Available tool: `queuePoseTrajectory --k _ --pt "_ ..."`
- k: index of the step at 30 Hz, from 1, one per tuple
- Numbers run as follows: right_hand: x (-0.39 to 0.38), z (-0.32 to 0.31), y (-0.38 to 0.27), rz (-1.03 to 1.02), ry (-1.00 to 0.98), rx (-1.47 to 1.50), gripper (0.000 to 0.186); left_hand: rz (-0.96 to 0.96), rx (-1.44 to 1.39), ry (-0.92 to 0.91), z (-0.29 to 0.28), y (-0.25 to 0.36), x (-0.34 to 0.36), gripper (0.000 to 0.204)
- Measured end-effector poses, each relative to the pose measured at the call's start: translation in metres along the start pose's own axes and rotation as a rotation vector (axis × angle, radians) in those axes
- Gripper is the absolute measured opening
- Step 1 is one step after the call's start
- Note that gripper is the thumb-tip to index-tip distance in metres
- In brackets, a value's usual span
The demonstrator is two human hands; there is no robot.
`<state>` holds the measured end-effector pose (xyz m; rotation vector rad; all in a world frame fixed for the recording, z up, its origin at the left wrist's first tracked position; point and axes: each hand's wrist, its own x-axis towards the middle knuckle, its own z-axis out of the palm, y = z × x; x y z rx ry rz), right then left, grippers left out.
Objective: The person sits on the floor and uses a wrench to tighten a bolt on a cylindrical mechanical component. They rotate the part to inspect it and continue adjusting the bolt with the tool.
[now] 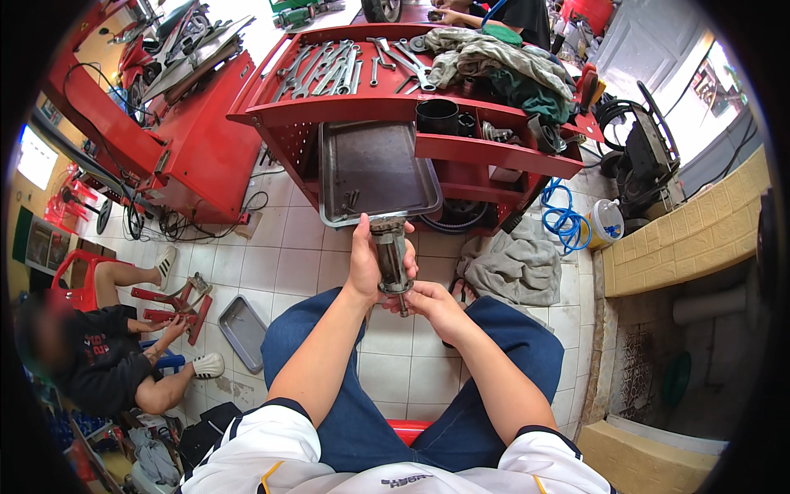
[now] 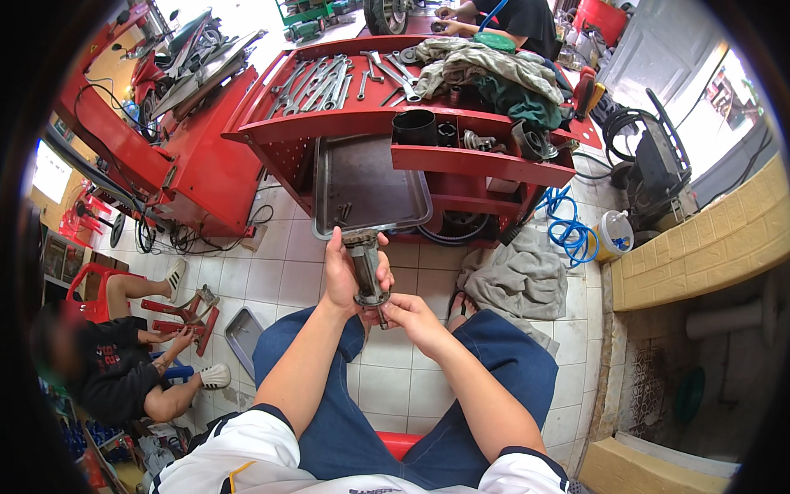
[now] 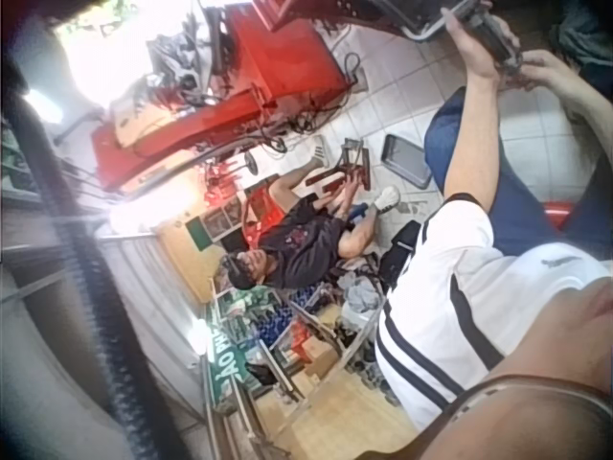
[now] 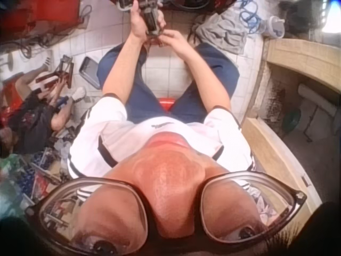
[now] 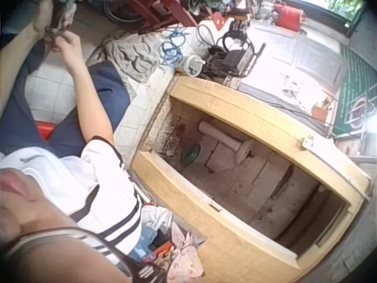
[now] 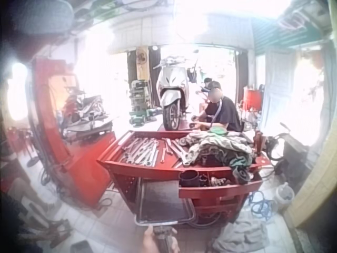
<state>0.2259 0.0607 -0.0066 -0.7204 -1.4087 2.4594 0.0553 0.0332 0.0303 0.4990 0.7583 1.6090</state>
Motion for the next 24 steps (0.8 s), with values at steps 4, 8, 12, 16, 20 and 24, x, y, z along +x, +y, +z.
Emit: queuePoseTrajectory --k 4,8,12,16,20,24 --pt "0.0011 0.0001 0.0029 -0.017 0.009 -0.028 0.028 -0.003 -0.002 -0.006 0.0004 -0.0002 0.0003 0.078" --pt "0.0006 0.0018 0.0021 -0.032 0.002 -0.07 0.029 -0.019 -0.003 -0.008 0.0014 -0.0005 -0.0007 0.079" --pt "0.0004 0.0024 0.0017 -0.034 0.008 -0.085 0.029 -0.018 -0.005 -0.01 0.0007 -0.0012 -0.0004 0.079" --pt "0.0004 0.0031 0.0008 -0.033 0.009 -0.088 0.03 -0.022 -0.012 -0.015 0.0005 -0.0013 0.0 0.079" --pt "0.0 0.0038 -0.001 -0.03 0.009 -0.085 0.028 -0.021 -0.008 -0.01 0.0006 -0.0013 -0.0002 0.079" --pt "0.001 0.004 0.0 -0.052 0.017 -0.079 0.023 -0.024 -0.02 -0.014 0.0006 -0.0013 -0.0003 0.079"
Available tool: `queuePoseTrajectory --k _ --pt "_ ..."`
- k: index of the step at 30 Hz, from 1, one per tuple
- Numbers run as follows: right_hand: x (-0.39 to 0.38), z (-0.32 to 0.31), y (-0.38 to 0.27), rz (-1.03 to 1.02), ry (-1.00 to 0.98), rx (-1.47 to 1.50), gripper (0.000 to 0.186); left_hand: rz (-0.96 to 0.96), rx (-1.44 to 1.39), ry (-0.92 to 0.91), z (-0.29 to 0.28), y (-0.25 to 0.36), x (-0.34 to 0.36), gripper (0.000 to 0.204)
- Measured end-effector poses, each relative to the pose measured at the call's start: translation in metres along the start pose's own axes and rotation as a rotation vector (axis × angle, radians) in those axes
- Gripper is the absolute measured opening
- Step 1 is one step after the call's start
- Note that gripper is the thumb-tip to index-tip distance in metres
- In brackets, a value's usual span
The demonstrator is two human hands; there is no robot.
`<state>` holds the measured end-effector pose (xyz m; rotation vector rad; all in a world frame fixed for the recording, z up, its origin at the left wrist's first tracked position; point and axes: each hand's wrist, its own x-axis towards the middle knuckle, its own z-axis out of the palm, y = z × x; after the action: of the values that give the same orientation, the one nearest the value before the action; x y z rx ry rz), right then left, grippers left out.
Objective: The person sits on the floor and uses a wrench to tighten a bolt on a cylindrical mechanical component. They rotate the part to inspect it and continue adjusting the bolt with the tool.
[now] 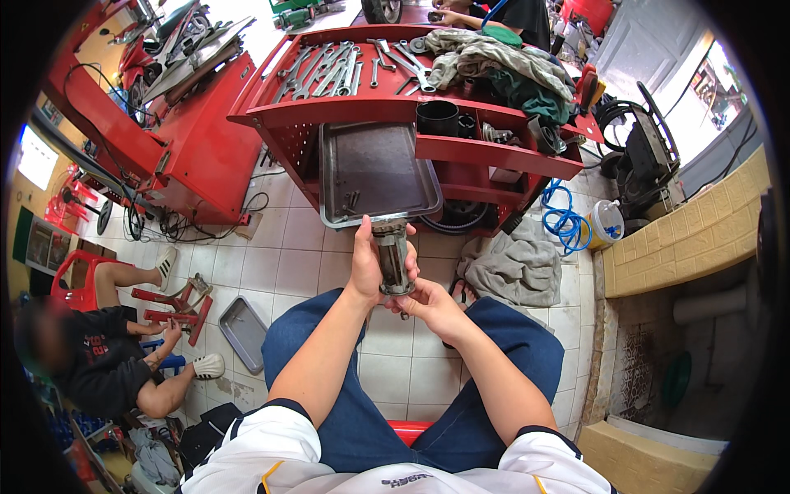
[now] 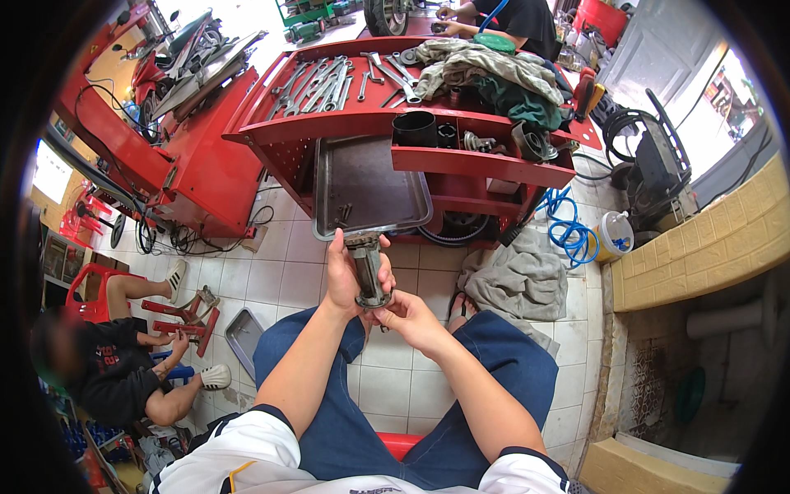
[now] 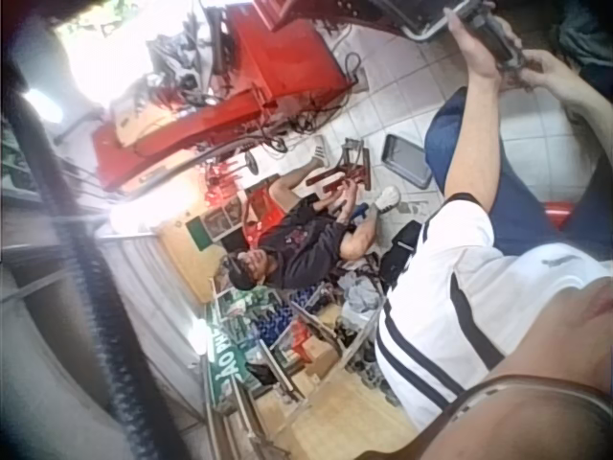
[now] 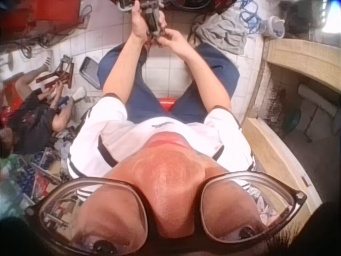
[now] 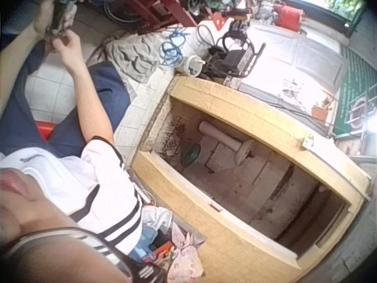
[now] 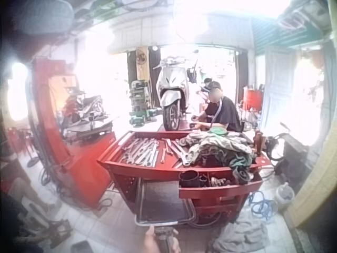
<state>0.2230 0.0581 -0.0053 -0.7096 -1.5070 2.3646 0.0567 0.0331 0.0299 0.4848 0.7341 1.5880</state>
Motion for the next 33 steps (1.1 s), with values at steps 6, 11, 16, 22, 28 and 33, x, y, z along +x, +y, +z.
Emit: queuePoseTrajectory --k 6,11,16,22,28,33 --pt "0.0 0.003 -0.004 0.011 0.013 0.015 0.021 0.002 -0.009 -0.002 -0.001 -0.001 0.0 0.079" --pt "0.002 0.0 0.0 0.018 0.021 0.02 0.023 -0.001 -0.005 -0.004 -0.001 -0.001 0.0 0.079" --pt "0.0 0.003 0.001 -0.016 0.013 0.044 0.025 0.012 0.015 0.016 0.0 0.001 0.0 0.079" --pt "0.002 -0.003 0.007 0.049 -0.011 0.088 0.036 0.038 0.026 0.031 -0.001 0.002 0.001 0.079" --pt "0.002 -0.003 0.011 0.035 -0.015 0.059 0.03 0.024 0.013 0.018 0.0 0.002 0.001 0.079" --pt "0.001 -0.001 0.006 0.028 -0.006 0.008 0.029 0.02 0.002 0.02 -0.001 0.001 0.001 0.079"
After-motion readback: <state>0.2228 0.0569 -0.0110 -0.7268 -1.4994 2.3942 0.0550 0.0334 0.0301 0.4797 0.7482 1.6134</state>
